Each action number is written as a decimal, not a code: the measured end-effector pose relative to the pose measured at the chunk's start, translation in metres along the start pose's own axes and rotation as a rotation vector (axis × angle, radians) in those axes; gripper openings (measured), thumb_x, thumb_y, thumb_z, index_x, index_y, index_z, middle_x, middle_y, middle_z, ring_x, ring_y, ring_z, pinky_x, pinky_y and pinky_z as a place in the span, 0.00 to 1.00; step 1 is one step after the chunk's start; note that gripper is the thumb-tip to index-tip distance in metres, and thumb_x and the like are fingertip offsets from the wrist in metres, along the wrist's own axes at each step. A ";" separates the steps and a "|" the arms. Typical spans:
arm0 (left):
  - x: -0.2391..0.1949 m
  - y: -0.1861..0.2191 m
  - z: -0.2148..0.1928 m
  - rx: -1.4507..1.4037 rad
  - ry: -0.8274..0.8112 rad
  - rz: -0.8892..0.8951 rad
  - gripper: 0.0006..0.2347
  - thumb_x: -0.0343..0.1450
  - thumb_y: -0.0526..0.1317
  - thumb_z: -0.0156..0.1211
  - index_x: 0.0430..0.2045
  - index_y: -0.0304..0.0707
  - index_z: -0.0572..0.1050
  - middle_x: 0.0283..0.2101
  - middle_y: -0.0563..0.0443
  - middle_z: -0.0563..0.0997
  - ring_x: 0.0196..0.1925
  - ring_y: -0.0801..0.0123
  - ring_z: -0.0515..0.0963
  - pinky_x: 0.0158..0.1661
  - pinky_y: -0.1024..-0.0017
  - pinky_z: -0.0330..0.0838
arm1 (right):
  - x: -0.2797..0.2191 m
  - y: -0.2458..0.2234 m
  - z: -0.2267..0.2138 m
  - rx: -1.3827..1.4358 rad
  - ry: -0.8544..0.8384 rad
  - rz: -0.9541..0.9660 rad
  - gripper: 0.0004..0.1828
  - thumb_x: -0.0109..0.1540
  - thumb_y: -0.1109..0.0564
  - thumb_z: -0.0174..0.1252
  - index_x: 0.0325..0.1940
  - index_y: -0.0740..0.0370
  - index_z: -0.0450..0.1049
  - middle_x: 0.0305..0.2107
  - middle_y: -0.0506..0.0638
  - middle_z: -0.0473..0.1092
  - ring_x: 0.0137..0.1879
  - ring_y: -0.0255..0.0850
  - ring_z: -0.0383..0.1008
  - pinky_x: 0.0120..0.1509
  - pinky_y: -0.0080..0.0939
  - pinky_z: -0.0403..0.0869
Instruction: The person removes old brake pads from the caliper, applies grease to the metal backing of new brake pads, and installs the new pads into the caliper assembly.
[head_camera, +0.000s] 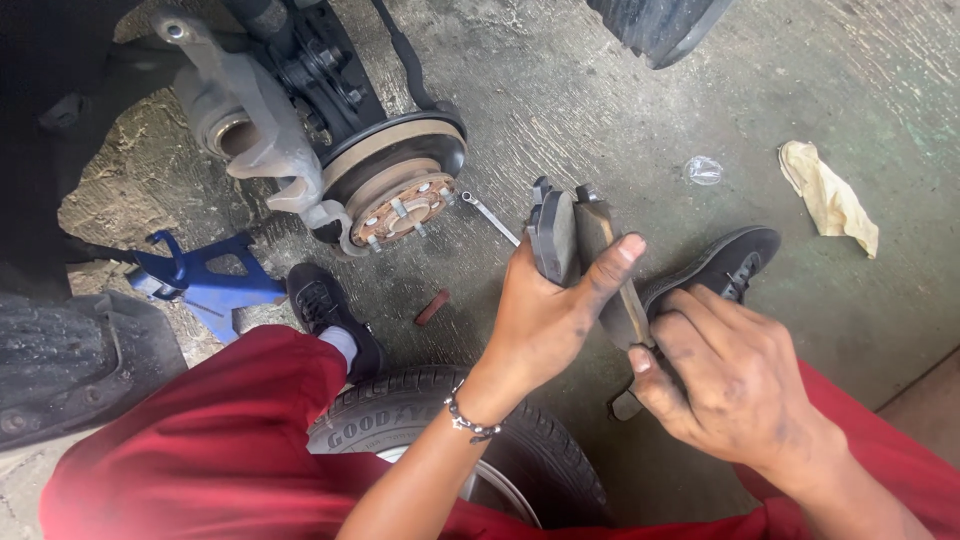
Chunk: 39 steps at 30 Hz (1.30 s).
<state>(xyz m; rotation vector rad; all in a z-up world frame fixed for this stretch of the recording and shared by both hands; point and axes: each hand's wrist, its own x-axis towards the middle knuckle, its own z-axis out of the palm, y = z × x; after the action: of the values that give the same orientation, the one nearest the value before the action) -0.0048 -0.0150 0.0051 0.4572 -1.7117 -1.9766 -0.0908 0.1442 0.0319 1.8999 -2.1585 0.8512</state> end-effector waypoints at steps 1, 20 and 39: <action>-0.001 0.002 0.002 0.001 -0.001 -0.001 0.14 0.73 0.46 0.67 0.30 0.34 0.73 0.28 0.60 0.74 0.33 0.81 0.71 0.34 0.76 0.72 | -0.003 -0.001 0.000 0.000 0.001 0.002 0.11 0.54 0.59 0.63 0.28 0.65 0.67 0.26 0.57 0.67 0.29 0.55 0.69 0.31 0.53 0.69; 0.006 -0.009 -0.002 0.039 -0.001 -0.013 0.13 0.73 0.48 0.65 0.32 0.35 0.74 0.28 0.62 0.73 0.32 0.82 0.70 0.32 0.77 0.70 | 0.000 -0.007 0.005 -0.055 -0.038 0.184 0.10 0.54 0.58 0.66 0.27 0.65 0.71 0.25 0.56 0.70 0.29 0.52 0.72 0.29 0.52 0.70; 0.027 -0.086 -0.020 0.359 0.094 -0.006 0.30 0.68 0.63 0.63 0.48 0.32 0.72 0.41 0.47 0.83 0.42 0.68 0.83 0.44 0.68 0.78 | -0.008 0.078 0.085 0.463 -0.215 0.788 0.18 0.65 0.50 0.57 0.48 0.69 0.78 0.37 0.57 0.79 0.45 0.41 0.77 0.53 0.43 0.72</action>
<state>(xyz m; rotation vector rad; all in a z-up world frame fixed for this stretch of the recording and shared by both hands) -0.0284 -0.0385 -0.0813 0.6665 -2.0105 -1.6236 -0.1418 0.1119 -0.0673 1.2760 -3.1291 1.4207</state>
